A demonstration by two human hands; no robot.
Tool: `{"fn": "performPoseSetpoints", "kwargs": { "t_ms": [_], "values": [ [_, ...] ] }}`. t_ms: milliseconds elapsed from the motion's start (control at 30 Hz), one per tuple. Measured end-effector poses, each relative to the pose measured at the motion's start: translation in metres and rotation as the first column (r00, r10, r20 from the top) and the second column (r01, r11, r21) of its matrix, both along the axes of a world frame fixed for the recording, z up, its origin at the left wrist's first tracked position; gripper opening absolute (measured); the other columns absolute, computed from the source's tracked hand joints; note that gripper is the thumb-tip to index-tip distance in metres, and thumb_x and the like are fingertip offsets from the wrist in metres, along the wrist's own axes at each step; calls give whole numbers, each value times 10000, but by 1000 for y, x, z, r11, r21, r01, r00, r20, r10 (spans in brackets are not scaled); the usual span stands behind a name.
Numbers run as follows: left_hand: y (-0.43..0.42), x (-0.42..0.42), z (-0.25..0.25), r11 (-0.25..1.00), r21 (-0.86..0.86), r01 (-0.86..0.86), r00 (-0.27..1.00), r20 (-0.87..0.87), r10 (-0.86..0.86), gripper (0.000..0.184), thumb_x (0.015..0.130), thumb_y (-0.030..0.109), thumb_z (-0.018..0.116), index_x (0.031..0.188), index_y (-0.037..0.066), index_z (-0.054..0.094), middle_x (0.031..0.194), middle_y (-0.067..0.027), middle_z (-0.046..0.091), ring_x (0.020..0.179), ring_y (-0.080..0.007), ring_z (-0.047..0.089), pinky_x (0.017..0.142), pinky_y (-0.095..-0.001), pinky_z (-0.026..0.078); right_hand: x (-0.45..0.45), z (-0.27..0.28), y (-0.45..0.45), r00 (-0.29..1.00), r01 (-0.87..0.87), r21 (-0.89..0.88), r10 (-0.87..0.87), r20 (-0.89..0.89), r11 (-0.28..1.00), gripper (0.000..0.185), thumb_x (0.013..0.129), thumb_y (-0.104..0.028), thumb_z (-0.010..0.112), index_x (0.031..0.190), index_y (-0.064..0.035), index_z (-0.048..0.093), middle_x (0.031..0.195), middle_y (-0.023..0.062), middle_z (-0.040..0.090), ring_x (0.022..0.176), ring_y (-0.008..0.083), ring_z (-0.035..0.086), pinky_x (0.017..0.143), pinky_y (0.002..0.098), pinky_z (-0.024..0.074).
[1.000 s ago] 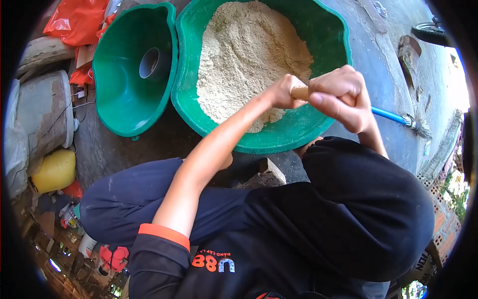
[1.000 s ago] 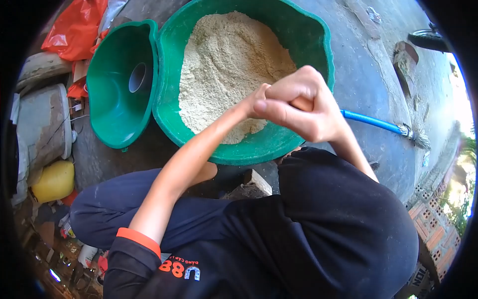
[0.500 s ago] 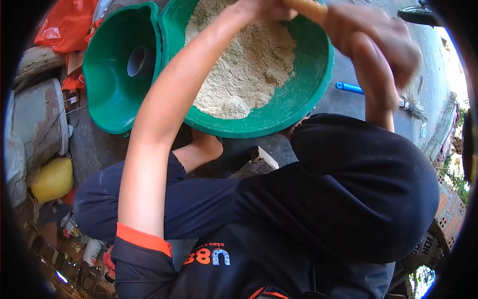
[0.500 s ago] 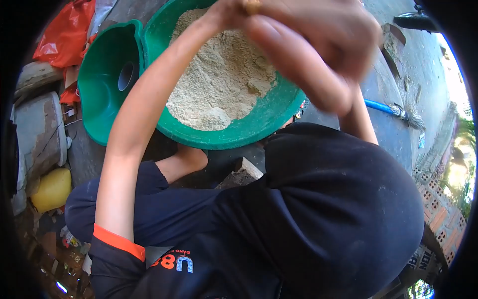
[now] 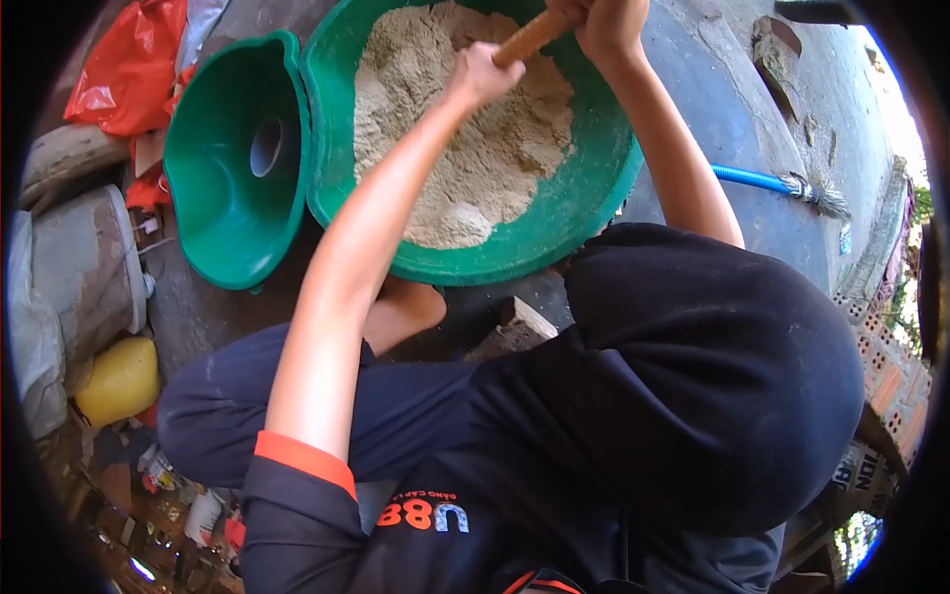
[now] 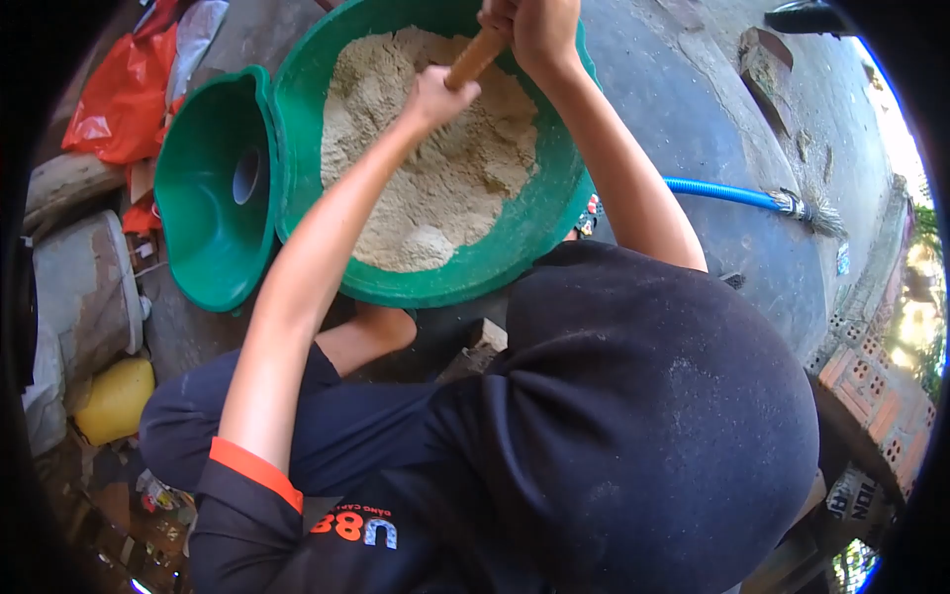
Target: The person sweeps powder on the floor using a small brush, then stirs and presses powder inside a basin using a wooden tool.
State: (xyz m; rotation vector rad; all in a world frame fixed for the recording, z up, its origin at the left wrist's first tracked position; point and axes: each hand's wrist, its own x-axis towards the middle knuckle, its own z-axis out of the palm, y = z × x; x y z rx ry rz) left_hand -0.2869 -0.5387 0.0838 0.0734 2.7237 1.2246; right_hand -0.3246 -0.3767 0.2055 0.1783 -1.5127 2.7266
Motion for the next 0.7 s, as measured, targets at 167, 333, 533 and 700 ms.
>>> {"fn": "performPoseSetpoints", "kwargs": {
  "t_ms": [167,333,533,700],
  "values": [
    [4,50,35,993,-65,102,984,151,-91,297,819,352,682,766,64,734,698,-161,697,741,-285,728,762,-396,573,33,5,17,983,0,-105,19,183,994,481,931,-245,539,534,-174,276,460,-9,273,386,151,287,430,325,289],
    [18,46,77,962,257,95,790,-607,85,348,691,133,828,567,45,514,506,-44,495,472,-90,452,460,-301,394,67,67,4,892,-304,54,304,-334,951,470,940,-216,529,521,-125,336,472,26,370,420,162,333,453,334,314],
    [-13,-17,81,994,-75,-74,721,-693,2,272,769,271,730,641,69,600,621,-146,620,598,-253,667,499,-398,469,52,62,-46,701,-37,400,309,-643,916,393,917,-72,605,569,-39,427,545,46,428,500,131,396,503,298,329],
    [-44,-50,3,995,97,16,814,-579,43,249,803,241,724,723,24,632,648,-183,634,592,-257,666,531,-406,463,5,7,-67,914,-56,342,186,-360,938,467,992,-194,580,568,-21,487,516,-7,452,484,63,387,451,272,300]
  ]
}}
